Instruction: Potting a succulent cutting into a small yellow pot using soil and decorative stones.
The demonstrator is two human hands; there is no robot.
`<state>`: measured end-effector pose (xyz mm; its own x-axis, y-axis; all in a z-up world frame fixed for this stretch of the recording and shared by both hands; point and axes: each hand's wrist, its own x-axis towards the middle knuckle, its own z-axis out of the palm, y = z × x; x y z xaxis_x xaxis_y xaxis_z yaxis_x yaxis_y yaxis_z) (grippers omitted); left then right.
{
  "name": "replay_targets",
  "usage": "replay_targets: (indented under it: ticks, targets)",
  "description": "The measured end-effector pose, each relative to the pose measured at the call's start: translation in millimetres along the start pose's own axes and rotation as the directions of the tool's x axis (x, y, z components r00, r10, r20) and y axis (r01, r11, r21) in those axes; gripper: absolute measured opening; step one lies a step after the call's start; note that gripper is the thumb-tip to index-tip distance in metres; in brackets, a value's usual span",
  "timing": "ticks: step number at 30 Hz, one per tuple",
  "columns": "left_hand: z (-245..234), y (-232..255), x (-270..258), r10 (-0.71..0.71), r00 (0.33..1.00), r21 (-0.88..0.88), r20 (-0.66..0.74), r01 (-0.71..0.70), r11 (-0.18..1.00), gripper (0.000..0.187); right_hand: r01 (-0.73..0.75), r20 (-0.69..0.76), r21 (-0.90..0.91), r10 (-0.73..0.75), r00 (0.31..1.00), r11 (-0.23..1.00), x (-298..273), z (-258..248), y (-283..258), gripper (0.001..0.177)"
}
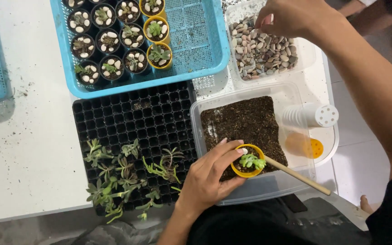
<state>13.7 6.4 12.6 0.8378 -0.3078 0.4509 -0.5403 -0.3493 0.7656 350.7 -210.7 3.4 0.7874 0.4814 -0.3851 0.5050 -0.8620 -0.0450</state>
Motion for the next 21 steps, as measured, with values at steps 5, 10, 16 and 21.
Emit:
replay_targets:
  ticks: [5, 10, 16, 21]
  targets:
    - [-1.1, -0.2, -0.1, -0.021, 1.000, -0.028, 0.010, 0.021, 0.999, 0.057, 0.155, -0.173, -0.128, -0.176, 0.969, 0.980, 7.4, 17.9, 14.7, 0.017]
    - [-1.3, -1.6, 0.3, -0.023, 1.000, -0.031, 0.012, 0.023, 0.999, 0.058, 0.137, -0.144, -0.077, -0.147, 0.979, 0.988, -5.2, 6.7, 10.9, 0.018]
    - [-2.7, -3.2, 2.5, -0.009, 1.000, -0.035, 0.014, 0.009, 0.999, 0.055, 0.274, -0.170, -0.178, -0.304, 0.937, 0.945, -29.5, 0.4, -7.0, 0.014]
    - [-2.3, -3.9, 1.6, -0.006, 1.000, -0.034, 0.013, 0.006, 0.999, 0.058, 0.195, -0.153, -0.302, -0.249, 0.956, 0.933, -28.3, 12.0, -6.6, 0.019]
